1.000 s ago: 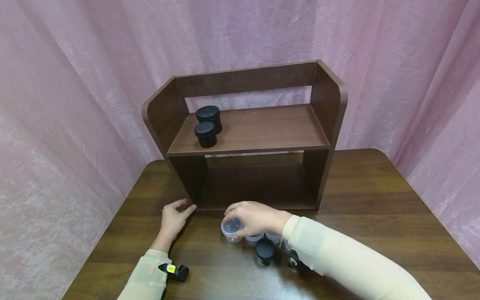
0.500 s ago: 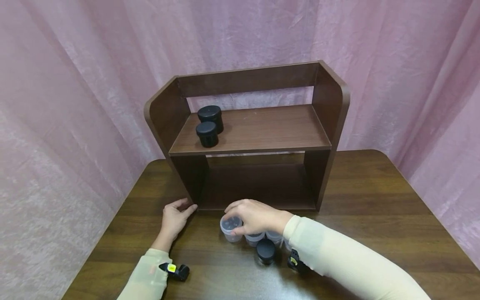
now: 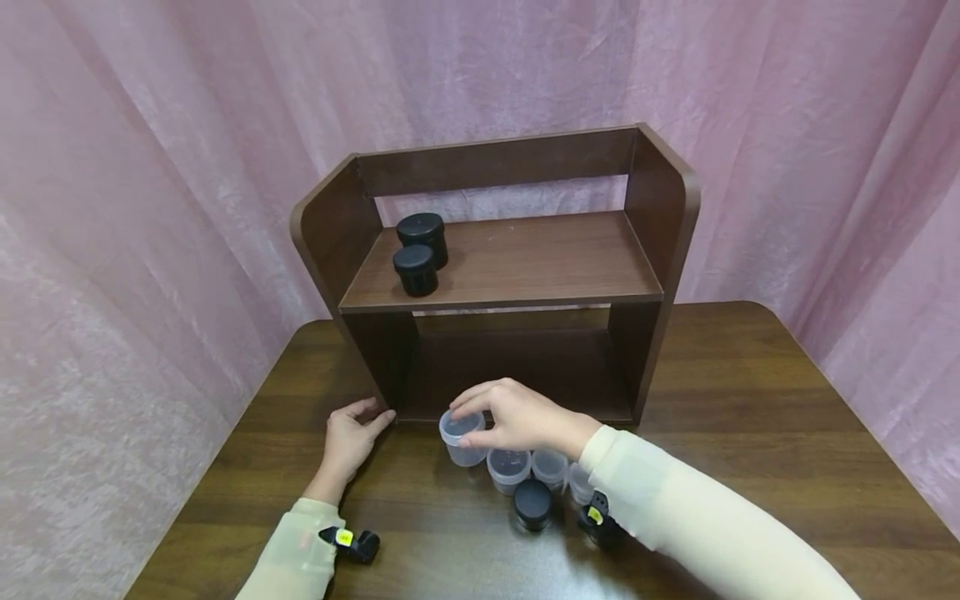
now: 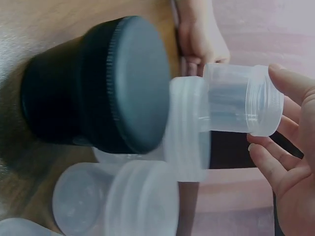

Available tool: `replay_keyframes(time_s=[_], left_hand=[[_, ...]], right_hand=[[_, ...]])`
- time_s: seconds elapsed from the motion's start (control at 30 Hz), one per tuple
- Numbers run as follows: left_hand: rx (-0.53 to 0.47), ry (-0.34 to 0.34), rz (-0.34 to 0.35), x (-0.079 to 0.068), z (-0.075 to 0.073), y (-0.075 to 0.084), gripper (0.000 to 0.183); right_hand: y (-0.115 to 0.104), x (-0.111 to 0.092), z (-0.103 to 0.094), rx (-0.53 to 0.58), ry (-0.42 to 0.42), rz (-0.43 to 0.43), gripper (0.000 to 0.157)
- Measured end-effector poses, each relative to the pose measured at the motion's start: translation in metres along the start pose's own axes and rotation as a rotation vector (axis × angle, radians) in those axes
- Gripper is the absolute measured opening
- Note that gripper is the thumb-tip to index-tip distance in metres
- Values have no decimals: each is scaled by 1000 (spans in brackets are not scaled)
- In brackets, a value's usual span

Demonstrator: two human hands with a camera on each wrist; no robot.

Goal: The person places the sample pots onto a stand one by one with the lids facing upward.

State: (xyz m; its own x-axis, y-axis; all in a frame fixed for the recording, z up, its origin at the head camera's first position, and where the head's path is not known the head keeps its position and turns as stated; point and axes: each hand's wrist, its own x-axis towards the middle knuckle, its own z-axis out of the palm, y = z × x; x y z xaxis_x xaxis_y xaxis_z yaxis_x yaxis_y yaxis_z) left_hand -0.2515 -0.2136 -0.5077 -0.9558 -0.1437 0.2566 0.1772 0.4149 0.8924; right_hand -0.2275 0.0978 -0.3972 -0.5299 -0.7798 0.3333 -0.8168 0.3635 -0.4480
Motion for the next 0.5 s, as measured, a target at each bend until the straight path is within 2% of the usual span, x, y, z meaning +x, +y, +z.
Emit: replay_keyframes(time_s=[0.5], left_hand=[[-1, 0, -1, 0, 0, -1, 36]], right_hand=[[-4, -9, -31, 69, 203, -51, 34]])
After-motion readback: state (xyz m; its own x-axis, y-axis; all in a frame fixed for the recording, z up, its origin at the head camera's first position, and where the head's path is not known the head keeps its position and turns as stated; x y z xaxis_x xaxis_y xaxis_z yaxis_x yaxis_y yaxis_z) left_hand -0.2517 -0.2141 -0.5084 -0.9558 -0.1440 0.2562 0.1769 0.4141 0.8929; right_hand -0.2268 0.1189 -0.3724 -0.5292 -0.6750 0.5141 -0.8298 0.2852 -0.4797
